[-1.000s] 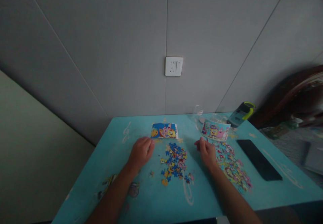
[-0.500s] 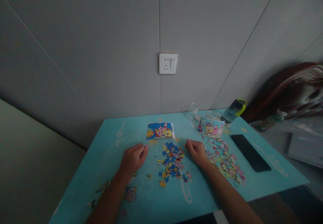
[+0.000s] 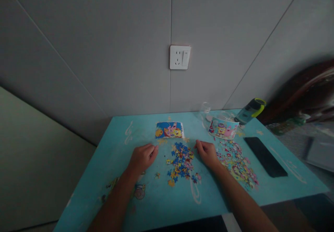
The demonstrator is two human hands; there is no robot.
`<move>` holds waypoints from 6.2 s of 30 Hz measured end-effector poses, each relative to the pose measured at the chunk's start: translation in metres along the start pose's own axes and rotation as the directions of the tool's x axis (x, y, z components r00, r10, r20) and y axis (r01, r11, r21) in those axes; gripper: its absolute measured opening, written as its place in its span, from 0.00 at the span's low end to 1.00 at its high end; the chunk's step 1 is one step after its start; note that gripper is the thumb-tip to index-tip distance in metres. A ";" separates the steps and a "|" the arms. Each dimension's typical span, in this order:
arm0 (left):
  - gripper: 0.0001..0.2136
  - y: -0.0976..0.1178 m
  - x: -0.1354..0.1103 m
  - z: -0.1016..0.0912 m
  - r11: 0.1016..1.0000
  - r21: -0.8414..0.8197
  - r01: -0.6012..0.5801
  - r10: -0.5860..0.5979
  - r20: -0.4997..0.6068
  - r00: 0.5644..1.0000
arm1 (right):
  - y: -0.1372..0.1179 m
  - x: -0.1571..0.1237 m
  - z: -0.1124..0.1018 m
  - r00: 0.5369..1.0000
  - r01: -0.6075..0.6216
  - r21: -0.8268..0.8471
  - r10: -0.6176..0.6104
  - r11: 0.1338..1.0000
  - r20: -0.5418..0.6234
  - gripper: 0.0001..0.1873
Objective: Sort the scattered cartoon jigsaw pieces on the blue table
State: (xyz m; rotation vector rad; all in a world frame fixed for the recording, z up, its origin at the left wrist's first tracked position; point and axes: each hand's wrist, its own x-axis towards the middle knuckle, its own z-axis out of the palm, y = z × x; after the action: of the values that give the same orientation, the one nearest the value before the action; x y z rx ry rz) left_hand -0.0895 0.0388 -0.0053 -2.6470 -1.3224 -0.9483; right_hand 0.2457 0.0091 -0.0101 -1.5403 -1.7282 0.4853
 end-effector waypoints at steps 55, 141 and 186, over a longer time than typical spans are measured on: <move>0.24 0.047 0.027 0.033 0.978 -0.190 0.091 -0.066 0.133 0.989 | -0.019 -0.022 -0.007 0.973 0.183 -0.132 -0.160 0.974 0.167 0.23; 0.18 0.005 -0.005 -0.004 0.991 0.096 0.091 -0.111 0.234 0.966 | -0.026 0.010 0.036 0.834 0.491 -0.183 -0.400 0.852 0.379 0.22; 0.11 0.075 0.038 0.016 0.964 0.081 -0.254 0.218 0.309 0.926 | -0.012 0.022 0.003 0.932 0.350 -0.112 -0.334 0.930 0.141 0.13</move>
State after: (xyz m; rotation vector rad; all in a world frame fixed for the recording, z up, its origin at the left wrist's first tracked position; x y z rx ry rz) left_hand -0.0088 0.0226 0.0195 -2.8499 -1.0267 -0.4382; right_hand 0.2362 0.0285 0.0027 -1.2790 -2.1099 0.2895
